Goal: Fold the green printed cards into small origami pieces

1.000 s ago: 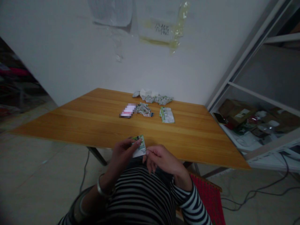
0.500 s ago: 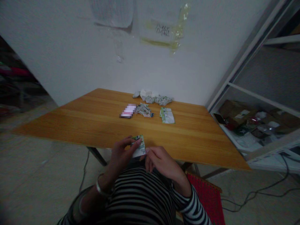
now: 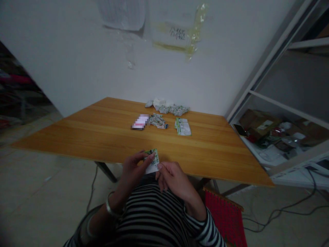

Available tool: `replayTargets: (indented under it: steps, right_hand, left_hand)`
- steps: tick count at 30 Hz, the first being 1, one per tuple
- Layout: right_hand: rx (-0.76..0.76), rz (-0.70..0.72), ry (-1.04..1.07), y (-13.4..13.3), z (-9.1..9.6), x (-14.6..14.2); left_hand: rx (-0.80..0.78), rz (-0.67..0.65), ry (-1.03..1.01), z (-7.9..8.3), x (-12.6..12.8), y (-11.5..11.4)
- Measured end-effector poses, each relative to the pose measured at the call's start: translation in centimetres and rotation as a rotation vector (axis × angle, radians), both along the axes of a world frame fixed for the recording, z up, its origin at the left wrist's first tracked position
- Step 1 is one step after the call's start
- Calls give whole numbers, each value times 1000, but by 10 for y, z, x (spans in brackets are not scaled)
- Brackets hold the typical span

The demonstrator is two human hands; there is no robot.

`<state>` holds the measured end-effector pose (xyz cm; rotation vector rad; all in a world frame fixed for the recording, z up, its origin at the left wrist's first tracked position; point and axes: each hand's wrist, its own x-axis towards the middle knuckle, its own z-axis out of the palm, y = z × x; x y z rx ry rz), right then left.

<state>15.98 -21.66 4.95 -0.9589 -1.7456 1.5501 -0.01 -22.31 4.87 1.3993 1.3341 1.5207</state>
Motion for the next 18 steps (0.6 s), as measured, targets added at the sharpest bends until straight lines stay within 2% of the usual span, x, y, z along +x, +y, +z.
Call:
replayTargets:
  steps: [5, 9, 11, 14, 18]
  right_hand:
    - [86, -20, -51, -3, 3, 2]
    - [131, 52, -101, -3, 5, 7]
    - [157, 87, -132, -3, 5, 8]
    - [194, 97, -171, -4, 7, 8]
    - [212, 74, -187, -7, 7, 5]
  left_hand:
    - [-4, -103, -104, 1, -6, 2]
    - [-110, -394, -260, 6, -20, 2]
    - [-183, -491, -284, 9, -25, 2]
    - [-273, -470, -281, 9, -26, 4]
    - [-267, -352, -238, 5, -22, 6]
